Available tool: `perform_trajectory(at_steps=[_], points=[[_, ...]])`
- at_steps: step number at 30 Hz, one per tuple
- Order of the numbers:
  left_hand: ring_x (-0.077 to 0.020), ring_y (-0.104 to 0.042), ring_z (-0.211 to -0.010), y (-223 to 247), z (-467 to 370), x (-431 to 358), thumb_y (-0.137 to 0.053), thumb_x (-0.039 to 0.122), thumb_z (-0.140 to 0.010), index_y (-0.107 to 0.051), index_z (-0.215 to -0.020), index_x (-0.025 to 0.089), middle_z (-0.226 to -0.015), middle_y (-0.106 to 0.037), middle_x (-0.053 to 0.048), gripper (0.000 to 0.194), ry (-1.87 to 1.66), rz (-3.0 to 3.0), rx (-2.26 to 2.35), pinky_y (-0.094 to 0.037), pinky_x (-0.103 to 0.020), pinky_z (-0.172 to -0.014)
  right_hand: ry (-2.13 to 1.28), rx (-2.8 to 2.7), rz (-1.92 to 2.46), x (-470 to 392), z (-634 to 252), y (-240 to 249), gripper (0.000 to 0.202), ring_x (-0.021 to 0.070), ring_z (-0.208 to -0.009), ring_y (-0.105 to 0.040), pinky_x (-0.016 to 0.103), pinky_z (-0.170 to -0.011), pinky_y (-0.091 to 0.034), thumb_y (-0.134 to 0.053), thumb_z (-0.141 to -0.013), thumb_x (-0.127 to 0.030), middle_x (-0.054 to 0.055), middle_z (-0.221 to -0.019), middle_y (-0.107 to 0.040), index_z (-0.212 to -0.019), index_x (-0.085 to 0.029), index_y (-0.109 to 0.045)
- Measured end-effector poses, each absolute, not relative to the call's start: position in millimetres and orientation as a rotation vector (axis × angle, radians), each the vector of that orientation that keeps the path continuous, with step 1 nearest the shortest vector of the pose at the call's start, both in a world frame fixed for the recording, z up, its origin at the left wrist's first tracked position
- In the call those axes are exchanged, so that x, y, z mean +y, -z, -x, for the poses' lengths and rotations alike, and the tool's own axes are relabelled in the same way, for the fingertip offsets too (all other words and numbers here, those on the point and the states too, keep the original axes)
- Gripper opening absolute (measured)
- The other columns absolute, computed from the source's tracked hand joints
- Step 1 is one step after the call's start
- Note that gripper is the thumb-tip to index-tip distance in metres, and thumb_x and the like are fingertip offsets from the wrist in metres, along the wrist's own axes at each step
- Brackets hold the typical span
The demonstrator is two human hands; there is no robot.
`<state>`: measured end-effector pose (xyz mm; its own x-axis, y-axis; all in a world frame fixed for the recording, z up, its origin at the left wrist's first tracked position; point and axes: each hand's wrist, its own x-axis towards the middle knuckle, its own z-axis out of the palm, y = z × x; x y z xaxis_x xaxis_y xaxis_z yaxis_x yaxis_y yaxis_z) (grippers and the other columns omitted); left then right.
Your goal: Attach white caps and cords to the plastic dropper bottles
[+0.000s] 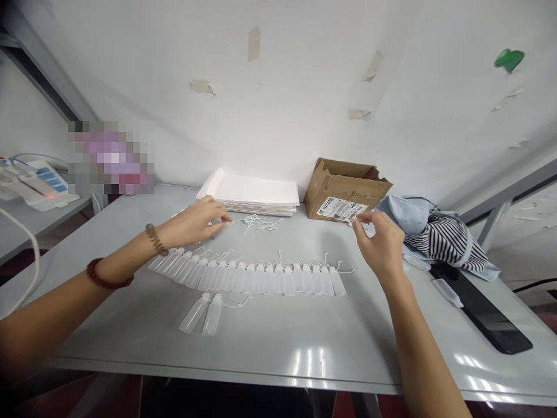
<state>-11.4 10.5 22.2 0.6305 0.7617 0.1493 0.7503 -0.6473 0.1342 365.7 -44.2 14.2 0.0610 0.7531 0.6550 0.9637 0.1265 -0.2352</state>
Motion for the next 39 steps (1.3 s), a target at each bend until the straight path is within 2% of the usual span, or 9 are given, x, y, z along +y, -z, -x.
perform_trajectory(at_steps=[2, 5, 11, 20, 26, 29, 33, 39], points=[[-0.0257, -0.053, -0.092, -18.0, -1.0, 28.7, -0.049, 0.017, -0.083, -0.069, -0.085, 0.017, -0.083, -0.07, -0.008, 0.02, -0.231, -2.815, 1.289, -0.044, -0.032, -0.07, 0.344, -1.878, 1.936, -38.6, -388.6, -2.8, 0.021, 0.0267, -0.082, -0.063, 0.037, -0.073, -0.047, -0.05, -0.083, -0.03, 0.012, -0.086, -0.068, -0.089, -0.017, -0.065], [-0.027, -0.051, -0.092, -12.2, -15.1, 42.5, -0.05, 0.013, -0.082, -0.07, -0.087, 0.015, -0.084, -0.069, -0.011, 0.021, -0.181, -2.882, 1.253, -0.042, -0.034, -0.073, 0.225, -2.093, 2.211, -38.0, -409.2, 7.1, 0.028, 0.0301, -0.087, -0.062, 0.039, -0.073, -0.045, -0.048, -0.081, -0.029, 0.014, -0.095, -0.068, -0.099, -0.015, -0.064], [-0.0266, -0.05, -0.093, -2.6, -26.5, 45.1, -0.052, 0.008, -0.08, -0.07, -0.087, 0.014, -0.085, -0.068, -0.011, 0.02, -0.167, -2.919, 1.192, -0.042, -0.035, -0.076, 0.103, -2.136, 2.344, -44.1, -416.7, 6.8, 0.033, 0.0307, -0.088, -0.062, 0.038, -0.071, -0.045, -0.049, -0.079, -0.024, 0.015, -0.1, -0.068, -0.108, -0.015, -0.063], [-0.0246, -0.056, -0.095, -0.9, -26.1, 54.8, -0.059, 0.019, -0.077, -0.073, -0.078, 0.018, -0.082, -0.072, -0.006, 0.015, -0.415, -2.64, 1.302, -0.045, -0.033, -0.079, -0.026, -2.108, 2.433, -46.7, -414.9, 2.1, 0.032, 0.0281, -0.086, -0.064, 0.035, -0.071, -0.047, -0.05, -0.08, -0.022, 0.013, -0.096, -0.069, -0.108, -0.015, -0.064], [-0.0194, -0.066, -0.075, -13.6, -12.0, 47.1, -0.067, 0.032, -0.072, -0.075, -0.076, 0.02, -0.075, -0.074, -0.002, 0.016, -0.639, -2.261, 1.466, -0.049, -0.028, -0.067, -0.012, -2.087, 2.434, -45.5, -422.6, 5.5, 0.033, 0.0282, -0.085, -0.065, 0.035, -0.07, -0.047, -0.053, -0.077, -0.022, 0.013, -0.095, -0.069, -0.108, -0.016, -0.065], [-0.0198, -0.068, -0.078, -15.9, -5.9, 39.4, -0.069, 0.036, -0.07, -0.076, -0.077, 0.02, -0.078, -0.075, -0.003, 0.018, -0.718, -2.109, 1.479, -0.051, -0.027, -0.068, 0.013, -2.091, 2.422, -44.0, -425.6, 9.2, 0.033, 0.0273, -0.083, -0.065, 0.034, -0.067, -0.046, -0.055, -0.074, -0.018, 0.012, -0.094, -0.07, -0.105, -0.018, -0.066], [-0.0206, -0.068, -0.079, -16.1, -0.6, 27.4, -0.07, 0.038, -0.07, -0.076, -0.08, 0.022, -0.085, -0.076, -0.004, 0.021, -0.791, -1.994, 1.479, -0.052, -0.027, -0.067, 0.054, -2.086, 2.417, -41.8, -427.2, 13.2, 0.034, 0.0269, -0.082, -0.064, 0.034, -0.066, -0.044, -0.053, -0.071, -0.011, 0.012, -0.094, -0.069, -0.101, -0.019, -0.068], [-0.017, -0.062, -0.062, -15.4, 2.2, 7.2, -0.068, 0.038, -0.072, -0.077, -0.081, 0.022, -0.078, -0.075, -0.003, 0.02, -0.855, -1.915, 1.5, -0.047, -0.026, -0.055, 0.077, -2.046, 2.44, -38.3, -425.8, 17.8, 0.043, 0.0272, -0.086, -0.064, 0.031, -0.064, -0.043, -0.049, -0.064, 0.001, 0.013, -0.091, -0.07, -0.099, -0.014, -0.068]])
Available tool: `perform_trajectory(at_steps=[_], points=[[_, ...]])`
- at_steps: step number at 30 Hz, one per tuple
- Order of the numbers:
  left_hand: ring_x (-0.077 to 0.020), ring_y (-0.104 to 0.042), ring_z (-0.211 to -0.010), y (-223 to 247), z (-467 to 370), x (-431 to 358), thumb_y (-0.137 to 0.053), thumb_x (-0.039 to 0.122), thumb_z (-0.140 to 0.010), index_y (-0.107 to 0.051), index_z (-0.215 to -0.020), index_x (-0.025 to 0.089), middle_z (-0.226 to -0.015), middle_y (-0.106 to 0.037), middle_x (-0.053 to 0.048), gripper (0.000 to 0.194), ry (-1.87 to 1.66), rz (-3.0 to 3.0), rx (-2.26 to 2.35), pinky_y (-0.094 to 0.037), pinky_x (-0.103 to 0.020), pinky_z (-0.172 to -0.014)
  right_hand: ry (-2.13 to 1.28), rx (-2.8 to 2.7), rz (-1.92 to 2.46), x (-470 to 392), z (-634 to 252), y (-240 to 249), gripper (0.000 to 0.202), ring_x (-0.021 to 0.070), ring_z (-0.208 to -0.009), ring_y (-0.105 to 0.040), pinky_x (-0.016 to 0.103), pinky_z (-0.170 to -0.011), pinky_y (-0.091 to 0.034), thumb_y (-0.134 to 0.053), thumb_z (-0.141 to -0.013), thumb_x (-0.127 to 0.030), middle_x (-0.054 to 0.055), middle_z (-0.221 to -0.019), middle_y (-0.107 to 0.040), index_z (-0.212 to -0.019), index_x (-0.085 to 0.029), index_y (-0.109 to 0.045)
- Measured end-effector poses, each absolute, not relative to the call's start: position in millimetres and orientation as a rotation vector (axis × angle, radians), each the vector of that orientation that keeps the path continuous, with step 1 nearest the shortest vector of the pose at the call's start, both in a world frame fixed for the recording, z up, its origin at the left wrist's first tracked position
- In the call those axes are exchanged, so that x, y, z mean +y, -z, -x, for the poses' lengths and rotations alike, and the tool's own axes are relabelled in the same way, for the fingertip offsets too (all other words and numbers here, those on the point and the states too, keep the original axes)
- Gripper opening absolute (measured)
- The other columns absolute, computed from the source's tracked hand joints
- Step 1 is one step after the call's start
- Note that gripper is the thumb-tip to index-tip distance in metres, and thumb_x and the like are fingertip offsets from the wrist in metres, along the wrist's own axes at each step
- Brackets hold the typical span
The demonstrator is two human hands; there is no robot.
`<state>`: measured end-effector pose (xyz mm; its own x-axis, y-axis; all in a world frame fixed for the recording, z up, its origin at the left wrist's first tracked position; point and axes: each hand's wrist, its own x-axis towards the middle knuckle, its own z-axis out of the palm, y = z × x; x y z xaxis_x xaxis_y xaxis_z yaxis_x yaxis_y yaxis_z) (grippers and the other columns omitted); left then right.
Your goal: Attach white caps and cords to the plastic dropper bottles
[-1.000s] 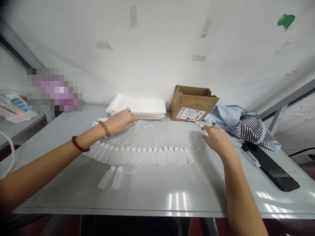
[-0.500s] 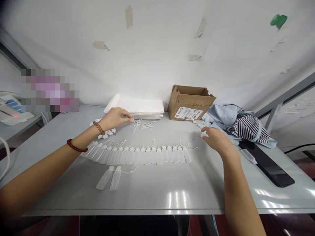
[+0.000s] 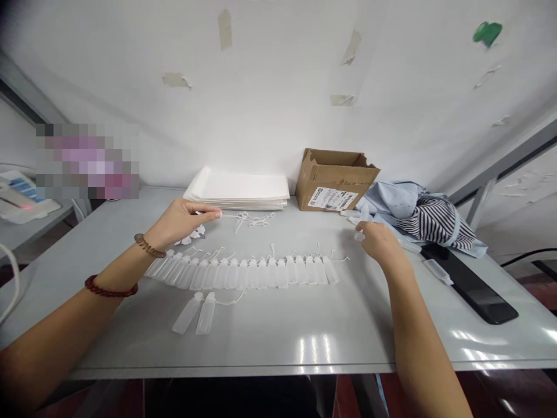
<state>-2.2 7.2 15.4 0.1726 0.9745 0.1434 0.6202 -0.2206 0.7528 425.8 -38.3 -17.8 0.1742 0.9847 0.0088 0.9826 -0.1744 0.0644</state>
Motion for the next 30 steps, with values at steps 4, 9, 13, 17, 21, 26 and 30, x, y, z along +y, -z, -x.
perform_trajectory(at_steps=[4, 9, 13, 17, 21, 26, 30], points=[[-0.0144, -0.057, -0.056, -14.7, 0.9, -1.4, -0.066, 0.04, -0.075, -0.077, -0.081, 0.023, -0.076, -0.074, -0.002, 0.021, -0.848, -1.892, 1.499, -0.043, -0.024, -0.049, -0.119, 1.948, -2.404, -37.6, -424.7, 19.1, 0.039, 0.0277, -0.083, -0.064, 0.031, -0.063, -0.042, -0.048, -0.063, -0.002, 0.014, -0.086, -0.069, -0.095, -0.013, -0.069], [-0.011, -0.051, -0.049, -15.5, -2.1, -7.6, -0.066, 0.039, -0.075, -0.076, -0.077, 0.022, -0.071, -0.072, -0.002, 0.02, -0.922, -1.849, 1.409, -0.039, -0.023, -0.043, -0.208, 2.023, -2.421, -38.9, -418.1, 12.4, 0.031, 0.0313, -0.09, -0.061, 0.035, -0.065, -0.044, -0.051, -0.071, -0.011, 0.016, -0.089, -0.068, -0.097, -0.012, -0.067], [-0.0128, -0.057, -0.057, -21.2, -8.4, -16.5, -0.069, 0.036, -0.074, -0.075, -0.075, 0.022, -0.072, -0.073, -0.001, 0.015, -1.03, -1.815, 1.36, -0.043, -0.023, -0.048, -0.332, 2.237, -2.437, -43.1, -388.8, 3.8, 0.027, 0.0307, -0.101, -0.057, 0.039, -0.078, -0.046, -0.052, -0.08, -0.021, 0.014, -0.1, -0.067, -0.104, -0.014, -0.063], [-0.0147, -0.06, -0.066, -25.2, -18.1, -30.4, -0.07, 0.034, -0.074, -0.074, -0.074, 0.022, -0.075, -0.073, -0.001, 0.012, -1.145, -1.857, 1.28, -0.047, -0.025, -0.056, -0.423, 2.983, -2.362, -59.2, -331.2, -1.5, 0.018, 0.0247, -0.088, -0.062, 0.04, -0.079, -0.048, -0.053, -0.084, -0.024, 0.01, -0.095, -0.066, -0.1, -0.019, -0.06], [-0.0155, -0.062, -0.07, -23.3, -27.5, -44.1, -0.07, 0.026, -0.075, -0.072, -0.073, 0.021, -0.074, -0.072, -0.001, 0.006, -1.309, -2.005, 1.115, -0.05, -0.029, -0.063, 0.013, 3.38, -2.088, -81.3, -273.2, -4.9, 0.017, 0.0209, -0.084, -0.062, 0.036, -0.072, -0.051, -0.054, -0.087, -0.022, 0.008, -0.096, -0.066, -0.104, -0.021, -0.058], [-0.0153, -0.062, -0.07, -18.2, -34.8, -55.0, -0.072, 0.018, -0.074, -0.069, -0.072, 0.02, -0.072, -0.069, -0.001, 0.004, -1.429, -2.171, 0.935, -0.051, -0.03, -0.067, 0.696, 3.473, -1.971, -97.3, -234.7, -8.9, 0.016, 0.0163, -0.078, -0.061, 0.03, -0.064, -0.053, -0.058, -0.086, -0.021, 0.005, -0.095, -0.065, -0.102, -0.023, -0.06], [-0.0156, -0.061, -0.071, -17.9, -37.2, -60.0, -0.071, 0.017, -0.076, -0.068, -0.074, 0.02, -0.072, -0.068, -0.001, 0.005, -1.419, -2.238, 0.886, -0.051, -0.031, -0.067, 1.01, 3.385, -1.991, -102.6, -224.5, -8.7, 0.017, 0.0162, -0.077, -0.062, 0.031, -0.066, -0.054, -0.061, -0.084, -0.024, 0.004, -0.094, -0.064, -0.101, -0.023, -0.06]])
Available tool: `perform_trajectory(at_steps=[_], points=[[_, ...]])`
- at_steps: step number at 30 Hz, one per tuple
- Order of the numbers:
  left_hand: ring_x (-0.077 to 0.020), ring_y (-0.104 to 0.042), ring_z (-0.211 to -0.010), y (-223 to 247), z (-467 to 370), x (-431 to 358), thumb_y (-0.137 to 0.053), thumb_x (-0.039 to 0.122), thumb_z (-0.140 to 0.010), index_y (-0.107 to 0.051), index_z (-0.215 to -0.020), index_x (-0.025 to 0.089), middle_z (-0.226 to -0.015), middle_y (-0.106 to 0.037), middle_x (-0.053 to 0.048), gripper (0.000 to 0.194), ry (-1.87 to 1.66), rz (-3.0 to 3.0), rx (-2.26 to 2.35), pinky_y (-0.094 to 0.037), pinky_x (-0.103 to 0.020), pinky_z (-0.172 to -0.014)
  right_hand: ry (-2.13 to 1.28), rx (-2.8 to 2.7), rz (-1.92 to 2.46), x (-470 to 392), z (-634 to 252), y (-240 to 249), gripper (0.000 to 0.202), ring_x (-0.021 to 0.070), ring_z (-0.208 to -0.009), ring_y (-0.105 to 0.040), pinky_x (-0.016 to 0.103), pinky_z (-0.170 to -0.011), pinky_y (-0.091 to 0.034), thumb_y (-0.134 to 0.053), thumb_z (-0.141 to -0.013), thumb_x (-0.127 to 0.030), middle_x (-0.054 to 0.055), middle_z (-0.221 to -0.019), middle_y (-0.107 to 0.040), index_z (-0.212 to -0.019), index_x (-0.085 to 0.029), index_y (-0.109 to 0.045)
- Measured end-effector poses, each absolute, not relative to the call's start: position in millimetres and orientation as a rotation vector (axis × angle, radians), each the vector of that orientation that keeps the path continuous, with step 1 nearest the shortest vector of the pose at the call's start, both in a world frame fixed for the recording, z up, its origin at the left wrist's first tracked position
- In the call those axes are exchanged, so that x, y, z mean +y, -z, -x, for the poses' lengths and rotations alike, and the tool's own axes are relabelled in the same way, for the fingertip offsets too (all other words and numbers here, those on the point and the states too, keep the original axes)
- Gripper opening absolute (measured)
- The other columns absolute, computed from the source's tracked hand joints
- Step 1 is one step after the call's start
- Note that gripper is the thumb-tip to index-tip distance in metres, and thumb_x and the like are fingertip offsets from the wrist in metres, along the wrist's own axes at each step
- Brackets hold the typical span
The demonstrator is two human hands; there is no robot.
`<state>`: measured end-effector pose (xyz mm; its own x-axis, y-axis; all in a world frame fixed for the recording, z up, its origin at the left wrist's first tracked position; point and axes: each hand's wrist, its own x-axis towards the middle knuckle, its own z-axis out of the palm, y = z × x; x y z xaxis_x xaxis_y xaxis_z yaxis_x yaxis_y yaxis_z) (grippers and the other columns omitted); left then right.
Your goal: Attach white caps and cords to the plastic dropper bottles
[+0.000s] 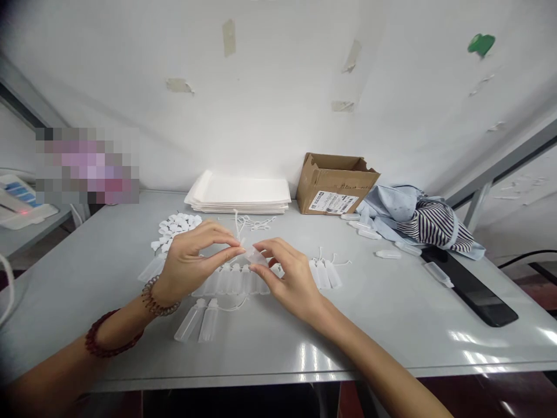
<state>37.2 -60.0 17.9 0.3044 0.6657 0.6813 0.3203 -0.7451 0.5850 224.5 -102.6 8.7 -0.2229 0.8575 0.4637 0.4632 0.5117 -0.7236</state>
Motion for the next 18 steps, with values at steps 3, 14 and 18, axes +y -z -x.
perform_trajectory(at_steps=[3, 14, 18], points=[[-0.016, -0.06, -0.074, -19.0, -38.0, -62.8, -0.069, 0.016, -0.077, -0.068, -0.076, 0.021, -0.074, -0.067, -0.001, 0.005, -1.424, -2.271, 0.879, -0.05, -0.03, -0.067, -0.727, -1.746, 1.159, -105.4, -222.8, -7.2, 0.028, 0.0148, -0.072, -0.064, 0.032, -0.066, -0.055, -0.062, -0.084, -0.028, 0.005, -0.101, -0.062, -0.111, -0.026, -0.056], [-0.0153, -0.052, -0.074, -14.7, -42.8, -67.3, -0.066, 0.013, -0.08, -0.065, -0.08, 0.019, -0.078, -0.06, -0.003, 0.006, -1.398, -2.484, 0.776, -0.046, -0.029, -0.064, -1.376, -1.025, 1.016, -95.8, -229.8, 0.4, 0.023, 0.0099, -0.064, -0.051, 0.026, -0.068, -0.046, -0.069, -0.078, -0.037, 0.0, -0.083, -0.062, -0.094, -0.022, -0.062], [-0.0154, -0.053, -0.075, -12.2, -43.0, -68.4, -0.063, 0.011, -0.082, -0.064, -0.082, 0.019, -0.078, -0.06, -0.003, 0.008, -1.385, -2.48, 0.763, -0.047, -0.03, -0.065, -1.514, -0.878, 0.974, -94.6, -229.7, 1.4, 0.02, 0.0096, -0.065, -0.053, 0.024, -0.071, -0.045, -0.073, -0.074, -0.033, -0.002, -0.074, -0.06, -0.083, -0.019, -0.062]])
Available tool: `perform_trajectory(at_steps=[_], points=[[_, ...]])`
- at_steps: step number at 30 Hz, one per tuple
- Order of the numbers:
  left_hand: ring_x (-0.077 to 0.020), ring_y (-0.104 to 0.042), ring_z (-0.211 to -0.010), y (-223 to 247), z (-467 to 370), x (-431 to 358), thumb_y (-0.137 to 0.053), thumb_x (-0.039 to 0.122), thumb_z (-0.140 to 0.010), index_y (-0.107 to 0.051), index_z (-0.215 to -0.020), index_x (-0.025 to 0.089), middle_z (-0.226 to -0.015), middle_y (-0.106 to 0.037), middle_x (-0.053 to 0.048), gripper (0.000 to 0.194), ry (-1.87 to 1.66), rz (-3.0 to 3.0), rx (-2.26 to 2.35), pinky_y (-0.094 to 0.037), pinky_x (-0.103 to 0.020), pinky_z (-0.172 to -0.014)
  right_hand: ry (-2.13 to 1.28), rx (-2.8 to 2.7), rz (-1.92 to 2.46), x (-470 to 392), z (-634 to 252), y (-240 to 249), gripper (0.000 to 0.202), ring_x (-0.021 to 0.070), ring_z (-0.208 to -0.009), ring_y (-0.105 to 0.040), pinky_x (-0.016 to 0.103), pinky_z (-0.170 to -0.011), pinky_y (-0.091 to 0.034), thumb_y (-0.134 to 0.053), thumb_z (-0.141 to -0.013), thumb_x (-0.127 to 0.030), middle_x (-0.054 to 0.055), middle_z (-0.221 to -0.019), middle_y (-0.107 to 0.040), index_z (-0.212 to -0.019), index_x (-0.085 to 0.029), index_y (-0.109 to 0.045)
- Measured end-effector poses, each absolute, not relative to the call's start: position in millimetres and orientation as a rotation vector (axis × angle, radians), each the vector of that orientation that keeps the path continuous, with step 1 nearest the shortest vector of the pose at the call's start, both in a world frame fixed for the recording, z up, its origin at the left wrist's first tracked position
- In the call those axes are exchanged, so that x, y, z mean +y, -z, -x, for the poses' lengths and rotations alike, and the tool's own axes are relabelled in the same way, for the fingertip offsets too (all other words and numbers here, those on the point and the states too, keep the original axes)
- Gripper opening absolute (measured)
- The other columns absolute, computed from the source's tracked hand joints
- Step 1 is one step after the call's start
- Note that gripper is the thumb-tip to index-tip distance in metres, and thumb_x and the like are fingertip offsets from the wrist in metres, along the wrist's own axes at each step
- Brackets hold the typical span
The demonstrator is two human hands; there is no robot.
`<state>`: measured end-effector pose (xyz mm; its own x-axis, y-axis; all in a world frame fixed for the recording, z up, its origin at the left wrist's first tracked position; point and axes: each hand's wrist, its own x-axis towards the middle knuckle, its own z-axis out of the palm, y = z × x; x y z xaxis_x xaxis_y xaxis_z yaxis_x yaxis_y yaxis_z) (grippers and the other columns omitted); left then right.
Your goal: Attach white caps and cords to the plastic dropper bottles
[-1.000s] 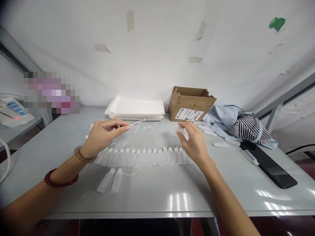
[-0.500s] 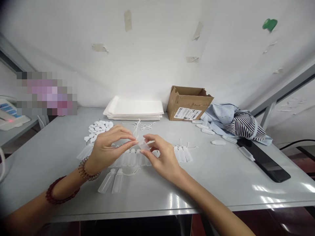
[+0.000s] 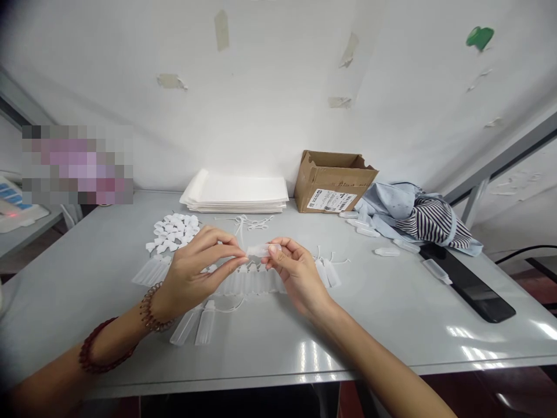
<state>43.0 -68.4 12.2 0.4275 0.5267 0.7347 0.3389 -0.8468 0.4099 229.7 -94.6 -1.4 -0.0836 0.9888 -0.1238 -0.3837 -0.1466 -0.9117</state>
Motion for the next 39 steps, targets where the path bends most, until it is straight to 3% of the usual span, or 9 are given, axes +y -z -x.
perform_trajectory(at_steps=[17, 23, 27, 30, 33, 36, 39], points=[[-0.0162, -0.058, -0.087, -18.5, -42.9, -73.0, -0.055, 0.011, -0.085, -0.06, -0.082, 0.015, -0.086, -0.062, -0.005, 0.007, -1.226, -2.206, 0.794, -0.047, -0.031, -0.077, -1.573, -1.01, 0.936, -107.8, -219.8, 2.8, 0.021, 0.0113, -0.074, -0.061, 0.027, -0.075, -0.045, -0.073, -0.074, -0.028, -0.001, -0.077, -0.065, -0.08, -0.019, -0.055], [-0.0163, -0.057, -0.084, -19.0, -43.9, -76.3, -0.056, 0.014, -0.084, -0.058, -0.079, 0.017, -0.084, -0.062, -0.004, 0.006, -1.104, -2.003, 0.839, -0.046, -0.032, -0.075, -1.16, -1.266, 1.045, -111.9, -216.2, 10.6, 0.022, 0.0097, -0.071, -0.056, 0.024, -0.067, -0.046, -0.074, -0.072, -0.023, -0.003, -0.079, -0.059, -0.082, -0.022, -0.055], [-0.0164, -0.056, -0.084, -17.7, -42.8, -77.9, -0.059, 0.016, -0.082, -0.057, -0.084, 0.019, -0.089, -0.063, -0.003, 0.004, -1.075, -1.919, 0.888, -0.045, -0.033, -0.075, -0.739, -1.522, 1.029, -113.4, -216.2, 15.2, 0.032, 0.0111, -0.074, -0.057, 0.026, -0.069, -0.048, -0.07, -0.077, -0.016, -0.003, -0.084, -0.061, -0.103, -0.027, -0.054], [-0.0155, -0.055, -0.084, -17.5, -43.1, -78.2, -0.062, 0.019, -0.08, -0.052, -0.1, 0.021, -0.091, -0.063, -0.001, 0.022, -1.082, -1.879, 0.926, -0.044, -0.032, -0.076, -0.493, -1.674, 1.008, -113.8, -217.0, 15.4, 0.043, 0.0123, -0.074, -0.058, 0.027, -0.067, -0.05, -0.067, -0.079, -0.014, -0.001, -0.087, -0.064, -0.117, -0.028, -0.053], [-0.0148, -0.053, -0.082, -17.7, -45.2, -78.2, -0.064, 0.022, -0.08, -0.04, -0.119, 0.023, -0.089, -0.062, 0.0, 0.046, -1.055, -1.818, 0.985, -0.043, -0.031, -0.075, -0.392, -1.769, 0.997, -114.3, -217.1, 14.2, 0.039, 0.0124, -0.073, -0.058, 0.027, -0.068, -0.051, -0.064, -0.082, -0.012, 0.001, -0.093, -0.068, -0.117, -0.028, -0.057], [-0.0151, -0.053, -0.082, -16.4, -48.0, -79.4, -0.064, 0.024, -0.08, -0.03, -0.129, 0.022, -0.085, -0.061, 0.001, 0.06, -1.043, -1.762, 1.022, -0.043, -0.031, -0.075, -0.435, -1.763, 0.998, -115.1, -216.5, 14.1, 0.038, 0.0131, -0.073, -0.06, 0.029, -0.069, -0.051, -0.063, -0.082, -0.011, 0.002, -0.098, -0.07, -0.116, -0.028, -0.06], [-0.0151, -0.054, -0.083, -13.1, -49.7, -81.7, -0.064, 0.022, -0.079, -0.025, -0.133, 0.022, -0.084, -0.061, 0.002, 0.066, -1.11, -1.774, 1.007, -0.043, -0.032, -0.078, -0.683, -1.608, 1.05, -115.1, -217.4, 13.2, 0.033, 0.0149, -0.077, -0.062, 0.031, -0.072, -0.051, -0.066, -0.08, -0.018, 0.003, -0.097, -0.071, -0.111, -0.027, -0.064]])
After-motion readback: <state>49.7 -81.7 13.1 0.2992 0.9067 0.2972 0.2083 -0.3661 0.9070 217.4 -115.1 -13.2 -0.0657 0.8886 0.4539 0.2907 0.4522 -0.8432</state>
